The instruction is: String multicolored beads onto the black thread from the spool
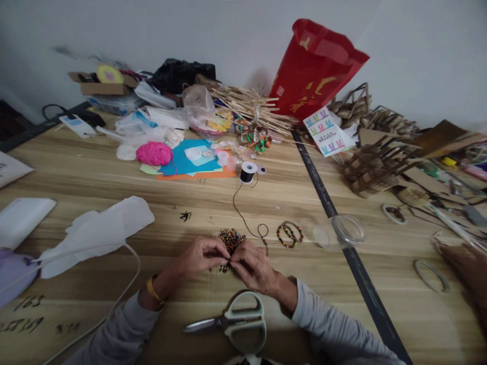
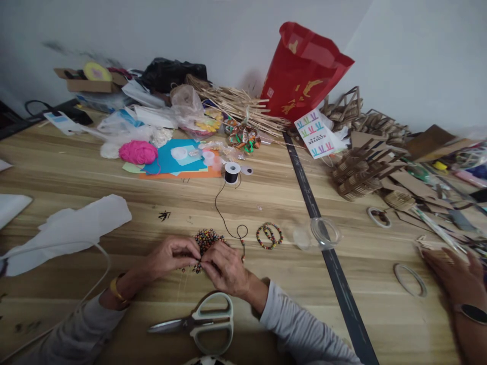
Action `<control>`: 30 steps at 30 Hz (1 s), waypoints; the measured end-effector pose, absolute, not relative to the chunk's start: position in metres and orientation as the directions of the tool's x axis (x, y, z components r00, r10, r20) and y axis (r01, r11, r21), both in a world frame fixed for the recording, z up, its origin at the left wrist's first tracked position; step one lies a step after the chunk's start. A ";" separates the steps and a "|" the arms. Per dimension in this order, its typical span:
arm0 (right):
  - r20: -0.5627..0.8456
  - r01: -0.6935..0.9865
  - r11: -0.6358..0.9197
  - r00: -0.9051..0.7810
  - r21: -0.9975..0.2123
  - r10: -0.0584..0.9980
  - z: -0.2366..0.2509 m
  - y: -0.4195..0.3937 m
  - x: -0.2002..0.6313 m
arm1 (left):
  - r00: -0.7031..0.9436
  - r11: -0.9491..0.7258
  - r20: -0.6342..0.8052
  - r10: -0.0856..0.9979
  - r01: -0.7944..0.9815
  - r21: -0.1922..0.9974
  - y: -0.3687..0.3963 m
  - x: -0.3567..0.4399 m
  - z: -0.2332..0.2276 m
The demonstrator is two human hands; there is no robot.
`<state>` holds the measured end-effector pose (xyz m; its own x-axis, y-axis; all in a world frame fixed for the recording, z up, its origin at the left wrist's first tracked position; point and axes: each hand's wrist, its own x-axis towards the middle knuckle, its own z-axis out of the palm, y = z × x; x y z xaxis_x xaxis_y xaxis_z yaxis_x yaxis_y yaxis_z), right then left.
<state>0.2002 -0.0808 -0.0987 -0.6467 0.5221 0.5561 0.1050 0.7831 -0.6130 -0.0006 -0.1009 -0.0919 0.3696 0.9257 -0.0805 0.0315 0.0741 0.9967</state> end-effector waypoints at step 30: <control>0.659 -0.033 0.850 -0.648 -0.526 0.383 -0.097 -0.080 0.201 | 0.454 -0.067 0.027 0.890 0.072 0.995 -0.101 -0.003 -0.086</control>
<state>0.2007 -0.0803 -0.0974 -0.6476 0.3831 0.6586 -0.0327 0.8496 -0.5264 -0.0028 -0.1006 -0.0860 0.4544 0.8904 0.0269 0.0717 -0.0667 0.9952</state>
